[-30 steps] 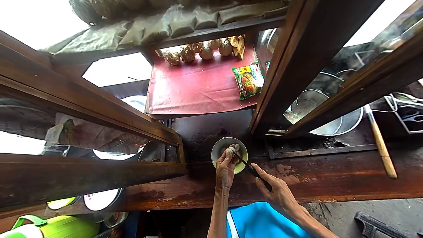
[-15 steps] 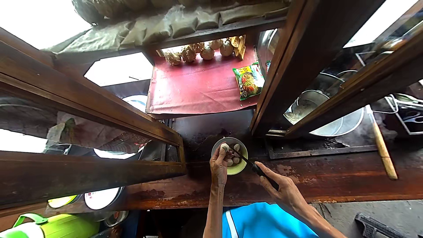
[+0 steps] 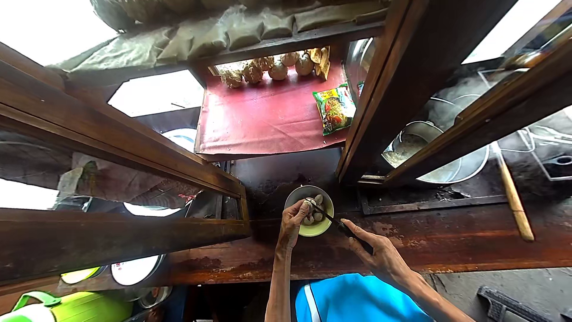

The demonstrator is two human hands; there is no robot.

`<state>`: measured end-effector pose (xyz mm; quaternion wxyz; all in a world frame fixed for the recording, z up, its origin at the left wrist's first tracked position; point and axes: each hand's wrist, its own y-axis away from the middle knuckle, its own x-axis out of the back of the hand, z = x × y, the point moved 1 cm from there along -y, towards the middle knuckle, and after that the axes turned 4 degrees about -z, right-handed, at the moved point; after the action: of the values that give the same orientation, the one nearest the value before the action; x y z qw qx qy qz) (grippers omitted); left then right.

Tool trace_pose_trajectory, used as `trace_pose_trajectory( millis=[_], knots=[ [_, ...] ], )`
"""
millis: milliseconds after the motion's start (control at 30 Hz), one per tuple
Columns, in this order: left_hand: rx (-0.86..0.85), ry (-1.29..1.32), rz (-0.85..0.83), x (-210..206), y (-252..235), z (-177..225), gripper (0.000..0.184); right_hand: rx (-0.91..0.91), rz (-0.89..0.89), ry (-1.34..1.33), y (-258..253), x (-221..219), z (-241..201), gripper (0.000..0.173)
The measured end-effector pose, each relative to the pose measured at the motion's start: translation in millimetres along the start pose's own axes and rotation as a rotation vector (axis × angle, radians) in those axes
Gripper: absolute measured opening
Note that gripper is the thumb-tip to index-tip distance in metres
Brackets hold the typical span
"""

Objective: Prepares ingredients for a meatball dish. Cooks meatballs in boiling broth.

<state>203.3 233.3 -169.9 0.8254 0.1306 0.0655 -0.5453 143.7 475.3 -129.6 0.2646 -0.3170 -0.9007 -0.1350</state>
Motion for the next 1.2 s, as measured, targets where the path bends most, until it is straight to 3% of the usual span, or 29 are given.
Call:
trace_pose_trajectory(
  millis=[267, 367, 467, 567, 733, 1000, 1200],
  knots=[
    [0.06, 0.176, 0.05, -7, 0, -4, 0.032, -0.023, -0.018, -0.042, -3, -7, 5, 0.046],
    [0.06, 0.125, 0.108, -1, -3, -2, 0.032, -0.096, -0.064, -0.083, 5, 4, 4, 0.045],
    [-0.003, -0.315, 0.164, 7, -7, -3, 0.025, -0.186, -0.037, -0.171, 16, 19, 7, 0.046],
    [-0.066, -0.782, 0.143, 3, -8, -20, 0.034, -0.252, 0.074, -0.213, 21, 26, 19, 0.046],
    [-0.164, -1.077, 0.143, -14, -6, -44, 0.031, -0.301, 0.174, -0.209, 28, 28, 29, 0.047],
    [-0.111, -1.099, 0.181, -18, -5, -48, 0.035, -0.285, 0.169, -0.216, 30, 23, 30, 0.047],
    [-0.018, -0.894, 0.1, -18, 0, -48, 0.038, -0.286, 0.166, -0.208, 31, 23, 30, 0.047]
  ],
)
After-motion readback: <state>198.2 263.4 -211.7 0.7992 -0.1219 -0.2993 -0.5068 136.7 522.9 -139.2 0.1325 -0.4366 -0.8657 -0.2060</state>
